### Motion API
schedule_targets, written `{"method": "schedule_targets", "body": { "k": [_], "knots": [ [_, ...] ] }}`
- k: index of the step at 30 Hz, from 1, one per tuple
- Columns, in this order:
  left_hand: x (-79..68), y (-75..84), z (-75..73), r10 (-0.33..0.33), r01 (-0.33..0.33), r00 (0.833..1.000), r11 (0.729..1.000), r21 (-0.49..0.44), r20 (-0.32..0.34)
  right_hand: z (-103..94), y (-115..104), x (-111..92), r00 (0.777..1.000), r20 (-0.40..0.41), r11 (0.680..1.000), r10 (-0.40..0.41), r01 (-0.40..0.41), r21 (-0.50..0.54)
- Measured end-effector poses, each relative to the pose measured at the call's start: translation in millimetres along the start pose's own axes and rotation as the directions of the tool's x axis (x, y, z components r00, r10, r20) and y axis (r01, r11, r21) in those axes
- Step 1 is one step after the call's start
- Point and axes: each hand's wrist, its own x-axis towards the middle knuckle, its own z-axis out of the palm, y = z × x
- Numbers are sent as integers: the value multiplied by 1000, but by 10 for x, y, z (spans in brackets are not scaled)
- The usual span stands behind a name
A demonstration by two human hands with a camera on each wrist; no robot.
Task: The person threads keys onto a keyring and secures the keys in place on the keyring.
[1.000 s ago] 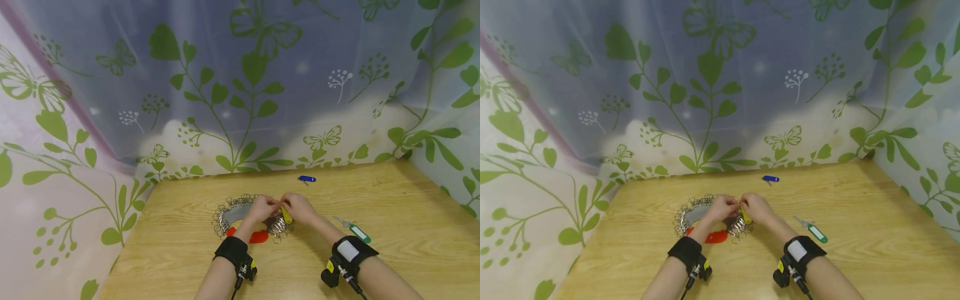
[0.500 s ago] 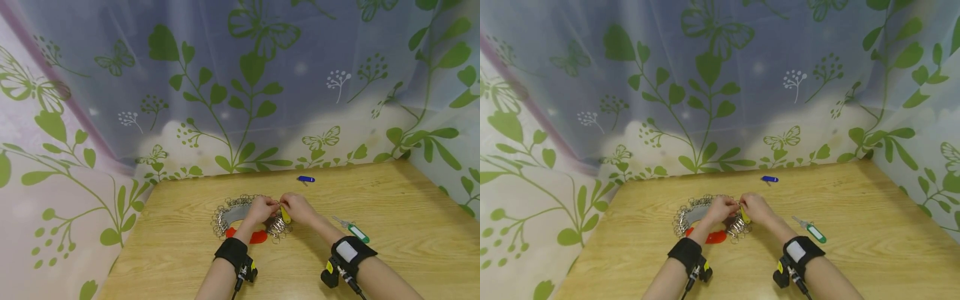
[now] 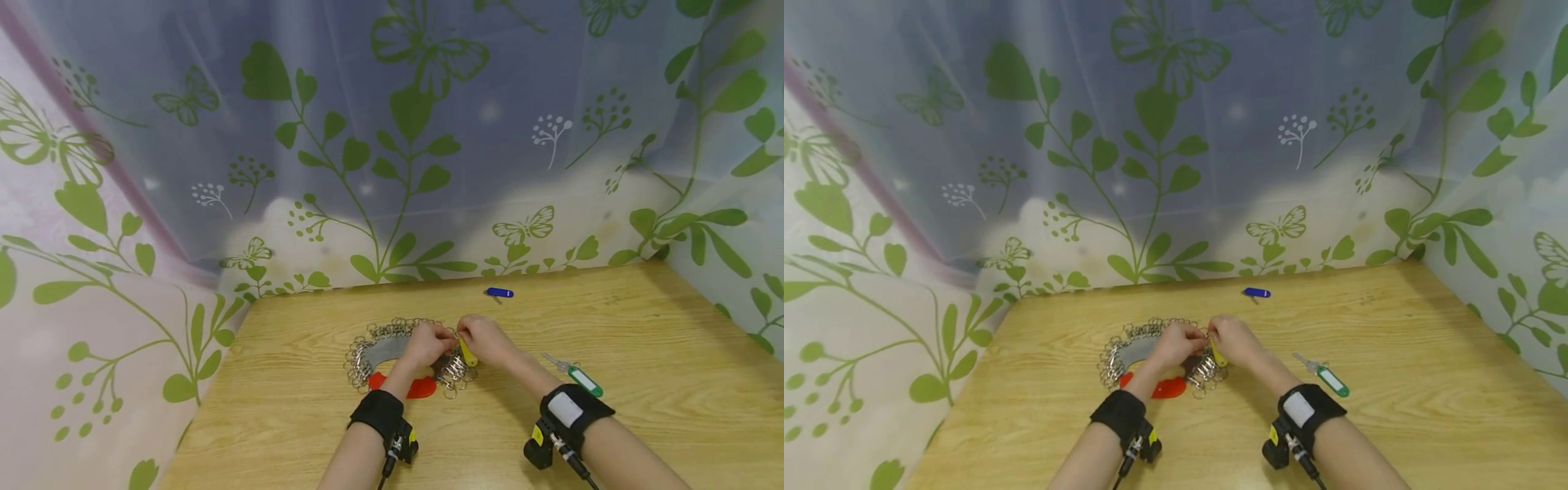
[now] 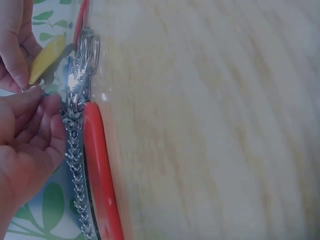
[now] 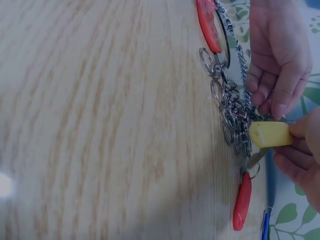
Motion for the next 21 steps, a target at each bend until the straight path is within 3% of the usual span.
{"method": "schedule_targets", "body": {
  "k": [5, 21],
  "knots": [
    [3, -17, 9, 11, -10, 1000, 999, 36, -9, 7, 20, 7, 1000, 2, 1000, 19, -19, 6],
    [18, -1, 19, -77, 71, 994, 994, -78, -76, 29, -7, 9, 1000, 2, 999, -30, 30, -33]
  ]
}}
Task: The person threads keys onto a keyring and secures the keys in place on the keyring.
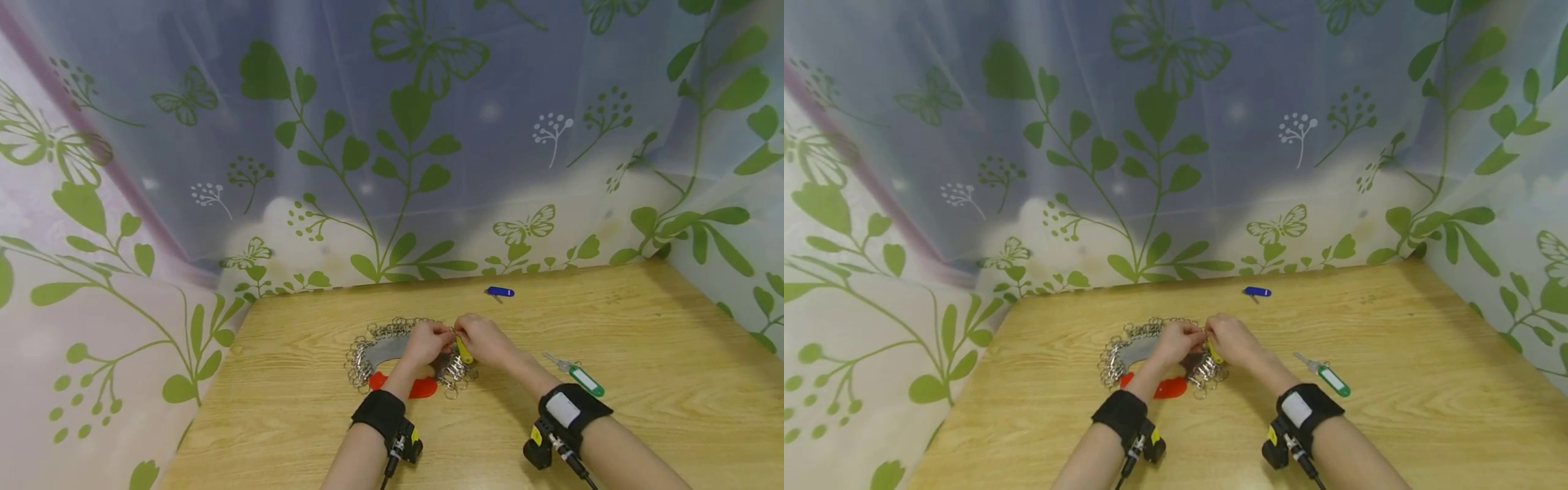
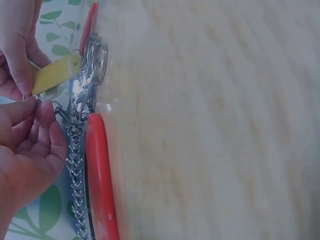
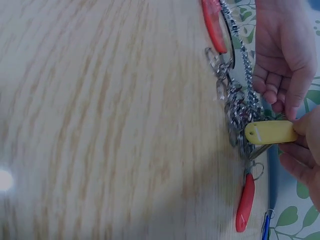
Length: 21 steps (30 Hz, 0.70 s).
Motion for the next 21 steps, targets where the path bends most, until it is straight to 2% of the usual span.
{"method": "schedule_targets", "body": {
  "k": [2, 8, 21],
  "knots": [
    [-4, 0, 5, 21, -21, 1000, 1000, -1, -5, 1, 12, 1, 1000, -1, 1000, 5, -5, 4],
    [-38, -5, 26, 113, -115, 993, 989, 93, 28, 1, 60, -7, 999, -23, 999, 36, -35, 23],
    [-35, 29, 12, 82, -80, 996, 994, 73, -25, 3, 38, 1, 1000, -5, 1000, -2, 3, 16]
  ]
}}
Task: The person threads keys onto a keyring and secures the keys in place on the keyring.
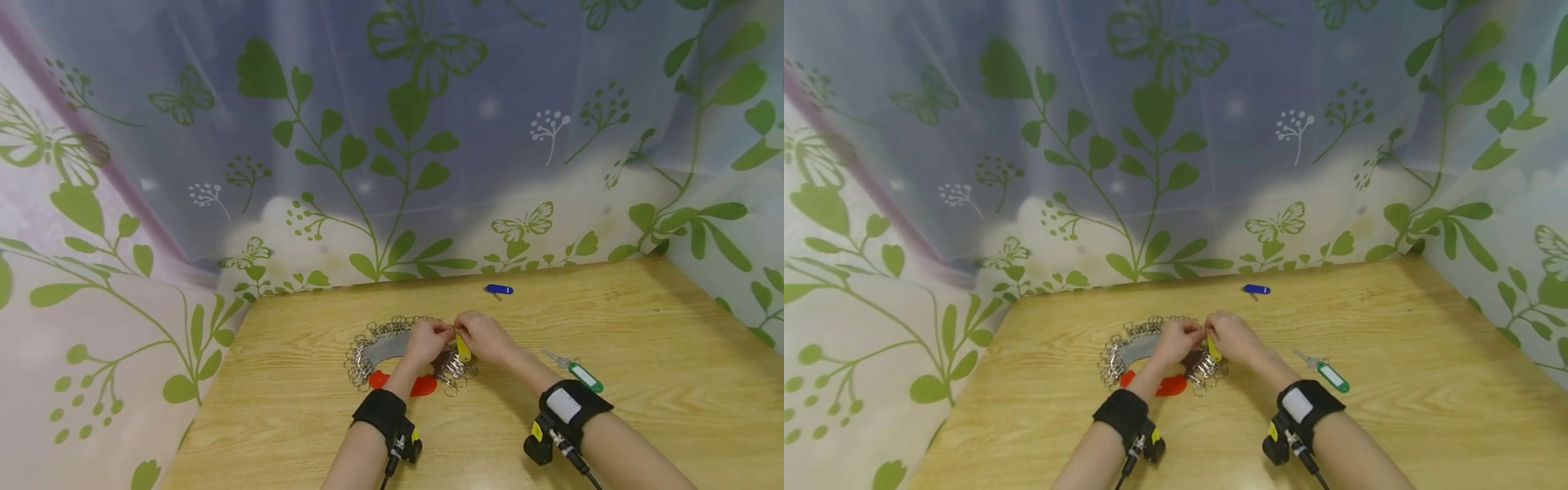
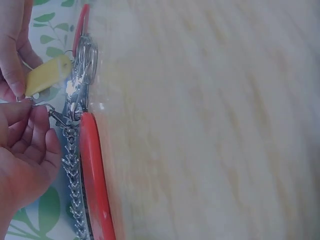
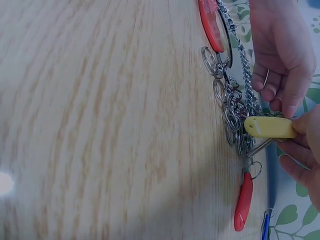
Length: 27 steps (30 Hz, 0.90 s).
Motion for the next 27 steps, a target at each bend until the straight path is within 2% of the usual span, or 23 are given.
{"method": "schedule_targets", "body": {
  "k": [4, 7, 12, 15, 19, 27],
  "knots": [
    [7, 2, 1, -1, 1, 1000, 1000, -13, -30, -1, -9, 8, 1000, 5, 1000, -12, 12, -19],
    [3, -19, 17, 28, -28, 998, 999, 19, -49, 9, -6, 1, 1000, 8, 1000, -4, 4, -25],
    [-16, -46, 20, 79, -76, 997, 988, 136, -18, 14, 4, -14, 1000, 1, 1000, 26, -26, 9],
    [-27, -40, 14, 81, -81, 997, 982, 169, 9, 1, 8, -20, 999, -6, 999, 48, -48, 25],
    [-31, -28, 13, 63, -65, 998, 987, 145, 19, -20, 5, -19, 998, 3, 997, 68, -68, 30],
    [-29, -23, 6, 16, -16, 1000, 998, 52, 10, -29, -35, -21, 999, 13, 999, 45, -45, 12]
  ]
}}
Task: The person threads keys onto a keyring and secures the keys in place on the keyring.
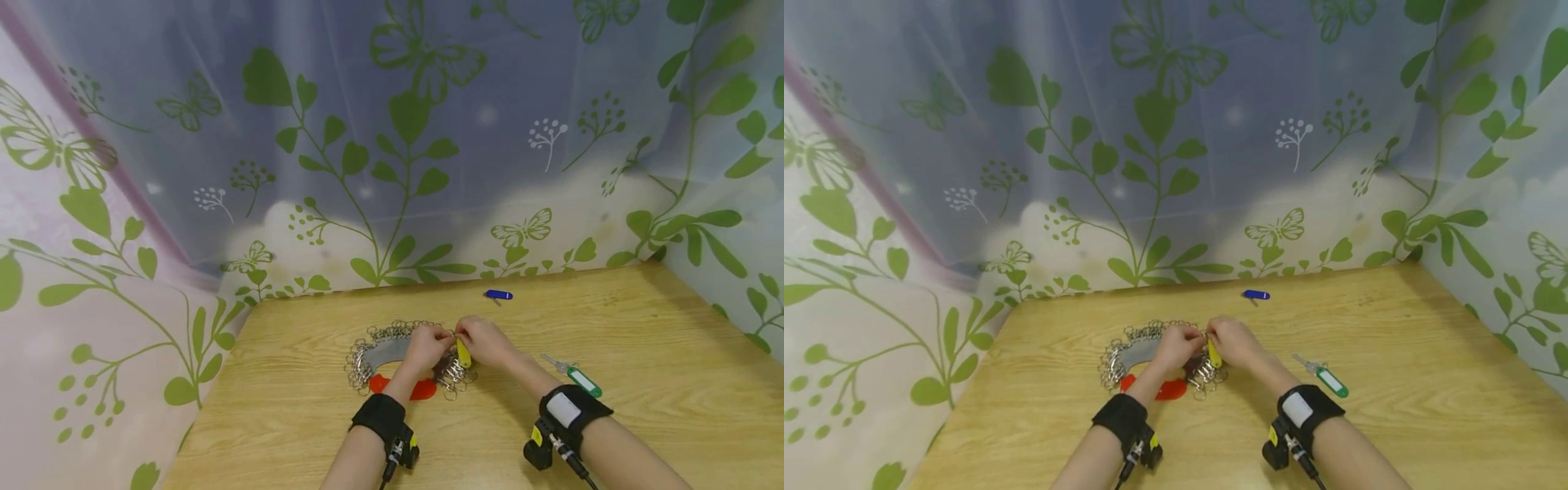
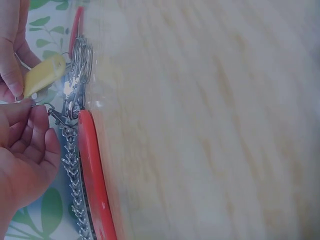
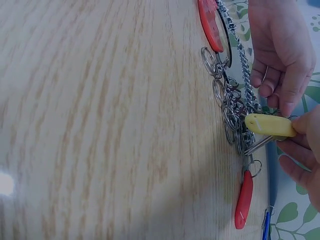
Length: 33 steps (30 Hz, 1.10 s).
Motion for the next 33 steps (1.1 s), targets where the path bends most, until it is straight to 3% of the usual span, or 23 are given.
{"method": "schedule_targets", "body": {
  "k": [10, 18, 33],
  "knots": [
    [20, 5, -4, -51, 46, 998, 993, -113, -35, 4, 1, 7, 999, -19, 999, -49, 48, -18],
    [-5, -48, 14, 8, -8, 1000, 999, -36, 19, 18, 23, -10, 999, -31, 1000, 15, -15, -1],
    [-11, -10, 24, -3, 3, 1000, 1000, -13, -21, 59, 45, -2, 1000, -30, 999, -9, 8, -41]
  ]
}}
